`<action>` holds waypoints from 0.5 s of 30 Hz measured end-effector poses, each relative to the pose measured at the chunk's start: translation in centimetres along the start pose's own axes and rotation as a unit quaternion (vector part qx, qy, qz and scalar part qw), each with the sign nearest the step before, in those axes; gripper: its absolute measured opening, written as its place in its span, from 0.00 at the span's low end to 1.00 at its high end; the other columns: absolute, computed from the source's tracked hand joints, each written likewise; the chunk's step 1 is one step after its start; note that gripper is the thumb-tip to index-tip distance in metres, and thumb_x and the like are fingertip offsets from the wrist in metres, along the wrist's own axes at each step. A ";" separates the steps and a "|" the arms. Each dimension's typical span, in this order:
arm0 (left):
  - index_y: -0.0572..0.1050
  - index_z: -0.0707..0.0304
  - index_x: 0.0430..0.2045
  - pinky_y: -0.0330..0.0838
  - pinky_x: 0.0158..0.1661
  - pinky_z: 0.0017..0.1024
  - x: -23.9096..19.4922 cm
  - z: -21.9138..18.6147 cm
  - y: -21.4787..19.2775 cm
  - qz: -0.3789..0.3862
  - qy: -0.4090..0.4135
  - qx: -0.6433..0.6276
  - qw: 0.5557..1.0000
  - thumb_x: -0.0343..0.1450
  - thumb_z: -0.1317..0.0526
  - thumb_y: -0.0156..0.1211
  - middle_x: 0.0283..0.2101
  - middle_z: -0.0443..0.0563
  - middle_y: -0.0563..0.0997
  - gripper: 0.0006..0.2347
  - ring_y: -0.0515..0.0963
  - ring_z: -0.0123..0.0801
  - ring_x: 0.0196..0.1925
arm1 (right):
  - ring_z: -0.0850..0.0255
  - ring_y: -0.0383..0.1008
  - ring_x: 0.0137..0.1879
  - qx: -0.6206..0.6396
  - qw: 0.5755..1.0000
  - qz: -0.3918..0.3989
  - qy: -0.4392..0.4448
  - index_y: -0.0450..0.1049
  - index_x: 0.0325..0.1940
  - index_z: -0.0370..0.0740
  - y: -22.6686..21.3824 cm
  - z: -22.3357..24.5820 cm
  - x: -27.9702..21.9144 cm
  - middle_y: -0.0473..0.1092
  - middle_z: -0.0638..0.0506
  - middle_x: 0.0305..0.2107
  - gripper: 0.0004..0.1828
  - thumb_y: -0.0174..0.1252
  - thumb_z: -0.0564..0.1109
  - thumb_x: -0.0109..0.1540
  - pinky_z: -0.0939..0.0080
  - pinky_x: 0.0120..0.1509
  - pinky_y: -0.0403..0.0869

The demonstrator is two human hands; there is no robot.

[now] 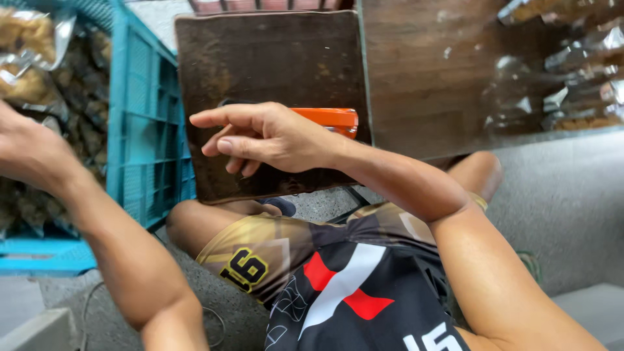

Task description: The person repeatedly picks up clear plastic bags filled with snacks, places them into an orange heat-sealing machine, seals the bags, and then places the sealed bags into a blue crate. The process is repeated for multiple bags.

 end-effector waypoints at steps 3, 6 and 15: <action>0.72 0.72 0.27 0.69 0.25 0.29 -7.4 -12.8 1.9 0.137 -0.017 -0.171 0.975 0.78 0.59 0.58 0.30 0.49 0.81 0.13 0.77 0.29 0.28 | 0.70 0.78 0.50 -0.065 0.994 -0.074 -0.053 0.61 0.77 0.47 -3.1 0.6 -2.7 0.77 0.49 0.57 0.26 0.55 0.43 0.74 0.66 0.55 0.82; 0.77 0.68 0.32 0.72 0.39 0.22 -15.1 -23.1 5.2 0.291 -0.052 -0.304 0.906 0.85 0.60 0.52 0.33 0.47 0.79 0.14 0.76 0.23 0.35 | 0.69 0.79 0.50 -0.185 0.963 -0.161 -0.114 0.62 0.77 0.46 -6.9 1.2 -7.0 0.77 0.49 0.58 0.28 0.57 0.39 0.72 0.66 0.57 0.81; 0.77 0.69 0.52 0.69 0.35 0.16 -32.1 -39.1 16.9 0.550 -0.066 -0.413 0.723 0.81 0.62 0.55 0.41 0.46 0.82 0.10 0.75 0.19 0.37 | 0.58 0.81 0.57 -0.389 0.824 -0.388 -0.135 0.71 0.68 0.35 -22.0 1.8 -25.4 0.75 0.41 0.59 0.18 0.56 0.37 0.74 0.61 0.58 0.81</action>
Point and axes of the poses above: each hand's wrist, its own x-axis towards the middle knuckle, its own y-axis out of the palm, z = x × y, the point moved 3 cm from there along x, towards the middle knuckle
